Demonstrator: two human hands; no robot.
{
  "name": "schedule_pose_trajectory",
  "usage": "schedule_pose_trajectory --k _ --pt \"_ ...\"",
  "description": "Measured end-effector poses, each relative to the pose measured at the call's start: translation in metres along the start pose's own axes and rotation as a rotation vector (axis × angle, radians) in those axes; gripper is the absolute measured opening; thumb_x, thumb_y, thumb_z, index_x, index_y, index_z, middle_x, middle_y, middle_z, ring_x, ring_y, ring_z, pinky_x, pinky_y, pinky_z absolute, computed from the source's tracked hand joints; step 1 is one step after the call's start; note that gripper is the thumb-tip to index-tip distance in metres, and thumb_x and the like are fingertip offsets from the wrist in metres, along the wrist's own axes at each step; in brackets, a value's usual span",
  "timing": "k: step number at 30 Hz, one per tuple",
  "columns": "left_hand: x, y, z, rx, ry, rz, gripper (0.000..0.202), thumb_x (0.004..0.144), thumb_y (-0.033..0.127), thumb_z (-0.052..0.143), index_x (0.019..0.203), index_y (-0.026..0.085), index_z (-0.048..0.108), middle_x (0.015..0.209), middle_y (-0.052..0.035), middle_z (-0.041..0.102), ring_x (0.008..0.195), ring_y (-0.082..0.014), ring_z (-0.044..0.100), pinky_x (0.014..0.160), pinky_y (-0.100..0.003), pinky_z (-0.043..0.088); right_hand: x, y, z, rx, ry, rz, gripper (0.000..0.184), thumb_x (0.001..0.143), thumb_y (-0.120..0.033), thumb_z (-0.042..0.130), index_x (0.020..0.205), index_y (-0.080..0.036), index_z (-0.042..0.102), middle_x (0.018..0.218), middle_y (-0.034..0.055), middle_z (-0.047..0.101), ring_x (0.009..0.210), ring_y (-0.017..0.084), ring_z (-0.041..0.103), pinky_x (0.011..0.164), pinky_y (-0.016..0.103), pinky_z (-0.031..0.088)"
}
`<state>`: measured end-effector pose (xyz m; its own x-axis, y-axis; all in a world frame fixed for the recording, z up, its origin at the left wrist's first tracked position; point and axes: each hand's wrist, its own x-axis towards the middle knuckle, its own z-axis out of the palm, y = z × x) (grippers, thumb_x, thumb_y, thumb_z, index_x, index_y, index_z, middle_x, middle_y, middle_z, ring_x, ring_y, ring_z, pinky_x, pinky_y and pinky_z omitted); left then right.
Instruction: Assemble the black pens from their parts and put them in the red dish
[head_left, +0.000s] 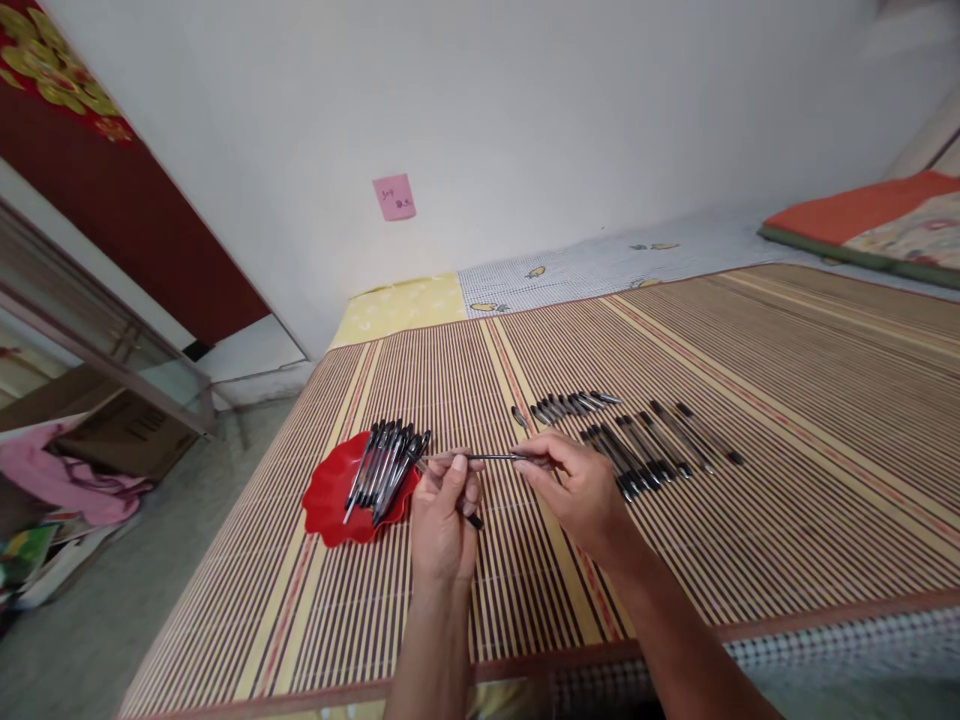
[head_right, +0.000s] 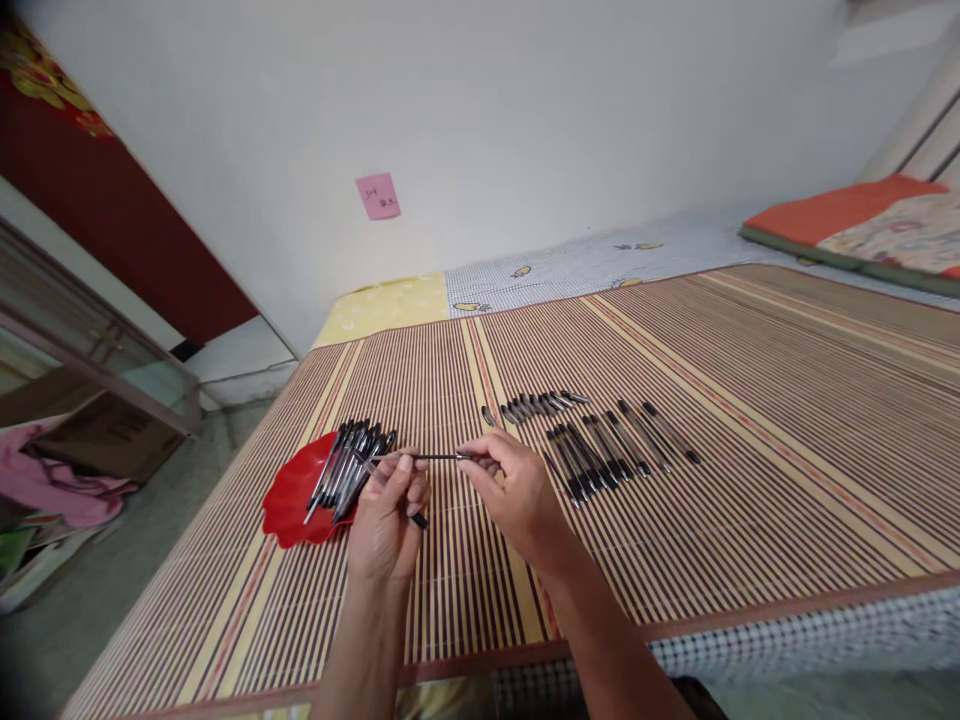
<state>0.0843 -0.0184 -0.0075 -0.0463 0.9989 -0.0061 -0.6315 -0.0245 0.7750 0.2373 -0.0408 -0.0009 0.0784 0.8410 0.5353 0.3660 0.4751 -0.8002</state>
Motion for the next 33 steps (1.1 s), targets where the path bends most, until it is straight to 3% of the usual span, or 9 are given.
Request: schedule_pose_trajectory --k 18,28,33 --pt "-0.002 0.002 0.001 0.026 -0.069 -0.009 0.026 0.072 0.027 0.082 0.088 0.012 0.067 0.077 -0.0038 0.066 0.050 -0.0038 0.042 0.045 -0.015 0.031 -0.003 -0.002 0.003 0.081 0.023 0.007 0.006 0.089 -0.020 0.063 0.091 -0.018 0.068 0.085 0.0013 0.066 0.076 0.013 0.063 0.070 0.024 0.049" --pt "0.004 0.011 -0.004 -0.016 0.082 0.020 0.033 0.065 0.028 0.087 0.078 0.014 0.060 0.073 -0.0029 0.067 0.047 -0.0030 0.041 0.042 -0.014 0.029 -0.004 0.011 0.005 0.214 0.092 0.237 0.018 0.092 -0.035 0.058 0.091 -0.018 0.065 0.066 -0.0023 0.059 0.062 0.013 0.059 0.060 0.024 0.048" --pt "0.008 0.018 -0.013 -0.030 0.101 0.057 0.030 0.068 0.028 0.085 0.079 0.014 0.061 0.073 -0.0026 0.067 0.047 -0.0029 0.042 0.042 -0.013 0.029 -0.008 0.030 0.020 0.104 -0.023 0.321 0.021 0.087 -0.035 0.061 0.098 -0.017 0.066 0.072 0.0005 0.062 0.065 0.016 0.060 0.060 0.027 0.048"
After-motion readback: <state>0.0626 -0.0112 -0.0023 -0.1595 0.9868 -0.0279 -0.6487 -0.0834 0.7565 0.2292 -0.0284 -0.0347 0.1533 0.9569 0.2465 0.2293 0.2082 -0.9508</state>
